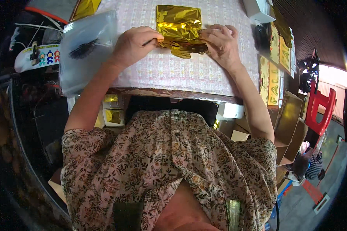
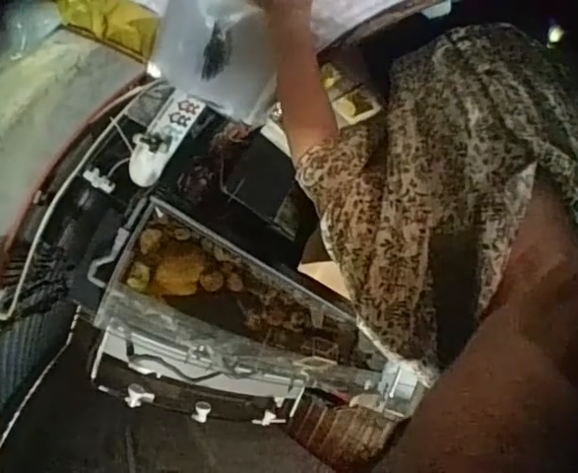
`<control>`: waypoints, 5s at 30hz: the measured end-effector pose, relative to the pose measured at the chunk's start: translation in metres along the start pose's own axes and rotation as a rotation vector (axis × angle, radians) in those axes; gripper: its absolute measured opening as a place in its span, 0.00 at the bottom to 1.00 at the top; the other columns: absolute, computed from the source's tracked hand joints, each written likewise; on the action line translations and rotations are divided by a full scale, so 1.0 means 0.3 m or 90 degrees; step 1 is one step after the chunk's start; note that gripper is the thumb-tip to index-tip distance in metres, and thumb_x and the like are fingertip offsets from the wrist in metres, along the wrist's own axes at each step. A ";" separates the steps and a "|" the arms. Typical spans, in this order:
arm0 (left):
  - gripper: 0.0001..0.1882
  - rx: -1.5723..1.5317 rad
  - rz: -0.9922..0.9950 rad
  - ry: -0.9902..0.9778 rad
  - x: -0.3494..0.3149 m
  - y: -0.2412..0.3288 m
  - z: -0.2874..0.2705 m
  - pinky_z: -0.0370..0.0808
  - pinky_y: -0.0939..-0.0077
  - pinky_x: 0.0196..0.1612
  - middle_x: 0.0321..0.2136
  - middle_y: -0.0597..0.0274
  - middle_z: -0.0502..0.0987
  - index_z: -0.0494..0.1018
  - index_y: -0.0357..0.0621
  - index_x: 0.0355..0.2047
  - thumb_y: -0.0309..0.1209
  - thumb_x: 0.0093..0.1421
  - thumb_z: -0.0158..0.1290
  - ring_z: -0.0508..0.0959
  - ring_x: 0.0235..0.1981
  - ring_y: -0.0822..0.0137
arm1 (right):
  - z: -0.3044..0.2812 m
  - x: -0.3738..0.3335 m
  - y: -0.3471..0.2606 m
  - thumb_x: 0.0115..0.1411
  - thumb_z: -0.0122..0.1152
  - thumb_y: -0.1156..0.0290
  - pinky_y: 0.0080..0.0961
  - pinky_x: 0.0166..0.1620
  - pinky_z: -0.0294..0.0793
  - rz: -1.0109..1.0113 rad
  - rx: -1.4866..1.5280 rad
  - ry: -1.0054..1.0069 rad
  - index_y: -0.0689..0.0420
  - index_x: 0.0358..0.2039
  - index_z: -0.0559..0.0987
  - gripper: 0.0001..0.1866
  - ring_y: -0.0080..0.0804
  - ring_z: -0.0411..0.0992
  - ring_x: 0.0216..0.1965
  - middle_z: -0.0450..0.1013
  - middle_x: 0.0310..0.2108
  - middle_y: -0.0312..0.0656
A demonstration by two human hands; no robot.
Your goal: Folding sheets of gold foil on a workbench.
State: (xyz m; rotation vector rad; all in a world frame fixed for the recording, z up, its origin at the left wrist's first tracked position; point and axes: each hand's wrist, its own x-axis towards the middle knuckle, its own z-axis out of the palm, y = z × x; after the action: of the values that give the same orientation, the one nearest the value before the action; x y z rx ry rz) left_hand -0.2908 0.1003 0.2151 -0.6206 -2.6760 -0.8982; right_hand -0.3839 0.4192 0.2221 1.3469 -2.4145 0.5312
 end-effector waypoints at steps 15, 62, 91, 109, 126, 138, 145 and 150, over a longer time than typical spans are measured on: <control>0.08 -0.066 -0.135 0.050 0.015 0.038 0.043 0.76 0.70 0.51 0.42 0.56 0.81 0.80 0.35 0.38 0.26 0.60 0.64 0.81 0.46 0.59 | 0.016 -0.010 -0.043 0.56 0.71 0.73 0.42 0.65 0.52 0.110 0.081 -0.001 0.50 0.44 0.86 0.14 0.34 0.70 0.58 0.81 0.50 0.29; 0.21 -0.007 -0.296 -0.028 0.082 0.007 0.042 0.75 0.71 0.44 0.45 0.57 0.80 0.82 0.31 0.27 0.42 0.64 0.63 0.81 0.42 0.64 | 0.123 0.003 -0.110 0.58 0.66 0.64 0.46 0.68 0.46 0.329 0.147 0.113 0.59 0.29 0.86 0.11 0.44 0.61 0.66 0.74 0.59 0.40; 0.21 0.037 -0.194 0.071 0.075 0.000 0.069 0.76 0.63 0.42 0.45 0.52 0.80 0.80 0.33 0.18 0.41 0.53 0.71 0.80 0.38 0.57 | 0.111 0.146 -0.298 0.72 0.43 0.41 0.55 0.75 0.42 0.105 -0.220 -0.017 0.69 0.69 0.62 0.43 0.53 0.51 0.75 0.56 0.72 0.59; 0.19 0.064 -0.165 0.103 0.042 0.007 0.046 0.73 0.61 0.55 0.56 0.60 0.77 0.83 0.46 0.46 0.41 0.58 0.66 0.78 0.53 0.58 | 0.219 0.109 -0.234 0.72 0.46 0.41 0.52 0.73 0.48 0.176 -0.084 -0.042 0.72 0.69 0.59 0.44 0.59 0.52 0.73 0.55 0.71 0.65; 0.40 0.275 -0.118 -0.259 0.159 0.067 -0.015 0.46 0.37 0.72 0.76 0.56 0.51 0.49 0.43 0.75 0.49 0.70 0.47 0.53 0.75 0.57 | 0.182 0.067 -0.151 0.74 0.40 0.50 0.52 0.75 0.43 0.144 -0.105 -0.078 0.64 0.71 0.60 0.35 0.47 0.52 0.75 0.55 0.74 0.52; 0.39 0.308 0.051 -0.117 0.137 -0.095 0.059 0.49 0.39 0.73 0.75 0.64 0.53 0.51 0.51 0.75 0.52 0.71 0.49 0.54 0.75 0.63 | 0.027 -0.038 0.030 0.53 0.71 0.38 0.55 0.76 0.35 0.213 0.138 -0.041 0.55 0.76 0.52 0.60 0.46 0.40 0.78 0.50 0.76 0.49; 0.57 0.060 -0.039 -0.056 0.227 -0.039 -0.011 0.57 0.61 0.73 0.73 0.46 0.56 0.39 0.48 0.77 0.46 0.59 0.65 0.58 0.74 0.51 | 0.051 -0.019 0.025 0.42 0.77 0.36 0.55 0.76 0.34 0.145 0.155 -0.048 0.60 0.72 0.60 0.64 0.50 0.41 0.78 0.51 0.75 0.52; 0.65 -0.158 -0.156 -0.008 0.212 0.071 -0.018 0.68 0.63 0.66 0.66 0.49 0.67 0.37 0.50 0.78 0.35 0.51 0.73 0.70 0.65 0.58 | 0.052 -0.013 0.000 0.40 0.79 0.37 0.55 0.76 0.35 0.108 0.192 -0.023 0.62 0.69 0.64 0.62 0.53 0.42 0.77 0.50 0.76 0.53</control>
State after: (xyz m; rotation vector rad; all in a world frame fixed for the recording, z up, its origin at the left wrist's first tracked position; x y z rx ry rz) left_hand -0.3361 0.1324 0.2532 -0.3510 -2.7136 -1.3103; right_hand -0.3836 0.4148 0.2068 1.2769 -2.5695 0.9558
